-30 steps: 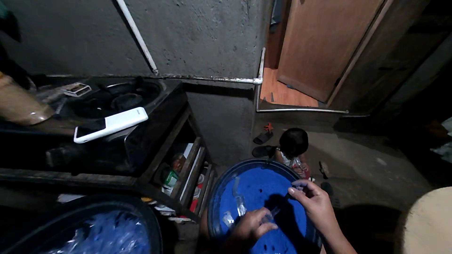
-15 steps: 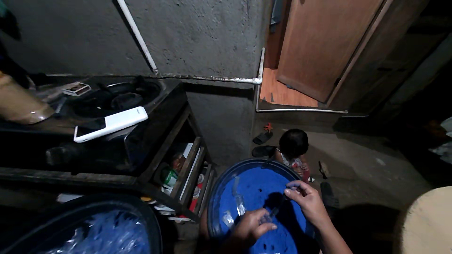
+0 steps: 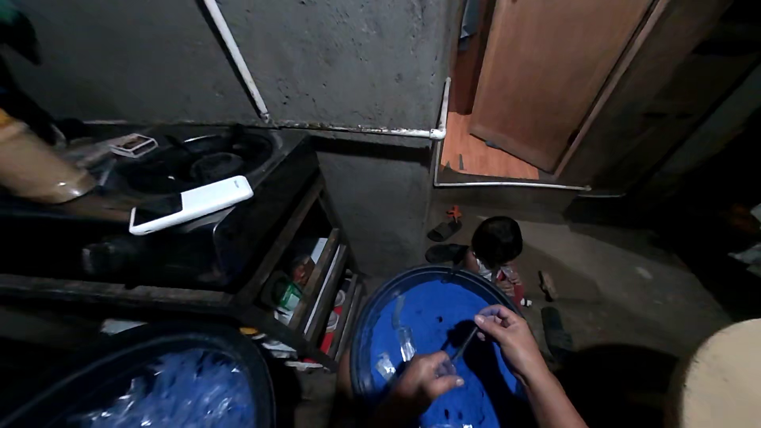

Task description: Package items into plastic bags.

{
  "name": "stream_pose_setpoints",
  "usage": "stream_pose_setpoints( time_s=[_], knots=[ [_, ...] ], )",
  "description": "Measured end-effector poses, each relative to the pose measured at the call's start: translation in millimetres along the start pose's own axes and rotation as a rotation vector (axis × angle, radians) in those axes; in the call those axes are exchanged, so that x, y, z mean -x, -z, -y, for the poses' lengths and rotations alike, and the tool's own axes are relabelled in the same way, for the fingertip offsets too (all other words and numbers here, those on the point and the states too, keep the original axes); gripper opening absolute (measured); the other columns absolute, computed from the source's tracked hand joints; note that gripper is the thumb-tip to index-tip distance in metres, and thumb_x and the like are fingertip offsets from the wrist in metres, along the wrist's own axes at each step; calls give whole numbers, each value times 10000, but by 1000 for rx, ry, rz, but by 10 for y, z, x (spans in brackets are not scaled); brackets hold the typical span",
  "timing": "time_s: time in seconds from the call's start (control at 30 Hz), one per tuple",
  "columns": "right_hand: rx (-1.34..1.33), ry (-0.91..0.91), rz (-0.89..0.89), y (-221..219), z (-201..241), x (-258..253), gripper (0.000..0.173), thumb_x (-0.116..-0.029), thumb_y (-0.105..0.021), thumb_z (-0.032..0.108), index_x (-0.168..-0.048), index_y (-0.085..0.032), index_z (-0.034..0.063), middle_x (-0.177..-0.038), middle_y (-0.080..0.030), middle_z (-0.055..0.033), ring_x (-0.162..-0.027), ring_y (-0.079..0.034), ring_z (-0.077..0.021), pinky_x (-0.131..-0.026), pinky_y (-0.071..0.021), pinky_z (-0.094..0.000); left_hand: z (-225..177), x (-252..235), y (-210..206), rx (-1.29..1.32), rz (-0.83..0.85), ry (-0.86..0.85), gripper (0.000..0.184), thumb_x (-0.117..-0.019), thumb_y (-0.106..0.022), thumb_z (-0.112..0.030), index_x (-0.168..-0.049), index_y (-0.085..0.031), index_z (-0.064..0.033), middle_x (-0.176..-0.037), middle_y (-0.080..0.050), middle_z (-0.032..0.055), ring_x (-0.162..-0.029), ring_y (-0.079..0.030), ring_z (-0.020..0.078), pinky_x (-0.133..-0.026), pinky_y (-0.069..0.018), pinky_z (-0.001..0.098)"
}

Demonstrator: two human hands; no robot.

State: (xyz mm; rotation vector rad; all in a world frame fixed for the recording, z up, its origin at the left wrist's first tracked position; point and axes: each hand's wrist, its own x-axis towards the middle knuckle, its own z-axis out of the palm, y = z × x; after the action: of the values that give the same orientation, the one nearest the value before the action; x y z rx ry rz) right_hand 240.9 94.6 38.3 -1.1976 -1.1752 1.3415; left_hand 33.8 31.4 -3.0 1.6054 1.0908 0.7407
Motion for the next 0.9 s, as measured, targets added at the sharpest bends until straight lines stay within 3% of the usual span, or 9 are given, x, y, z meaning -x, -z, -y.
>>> stream_pose_setpoints(
  time_s=[0.3,0.63,0.77,0.9],
  knots=[
    [4,-57,-43,34,-31,-6,62,-914,-702,32,-946,-661,-1,-720,-648,-33,-624,-636,-113,-623,-576,-265,25,0,5,46,30,74,301,-948,-691,-232,-1092,-671,31,-866,-691,95,-748,-628,100,-738,-530,295],
    [35,-52,-26,30,-30,30,68,-910,-705,50,-937,-660,7,-708,-653,-24,-614,-641,-107,-618,-579,-261,74,9,-34,112,3,93,281,-933,-709,-239,-1050,-666,12,-833,-675,41,-722,-602,50,-709,-513,250],
    [137,-34,-3,35,-32,34,107,-909,-723,91,-963,-678,10,-738,-659,-23,-643,-646,-115,-648,-585,-275,54,6,-26,58,29,123,343,-932,-713,-247,-1110,-666,42,-879,-693,110,-766,-639,136,-748,-537,341],
    [74,-83,-28,30,-15,49,86,-919,-720,60,-949,-669,-2,-727,-654,-32,-619,-639,-112,-625,-582,-266,46,19,-29,39,21,132,334,-934,-708,-275,-1074,-666,25,-802,-637,68,-693,-566,106,-687,-492,309]
  ],
)
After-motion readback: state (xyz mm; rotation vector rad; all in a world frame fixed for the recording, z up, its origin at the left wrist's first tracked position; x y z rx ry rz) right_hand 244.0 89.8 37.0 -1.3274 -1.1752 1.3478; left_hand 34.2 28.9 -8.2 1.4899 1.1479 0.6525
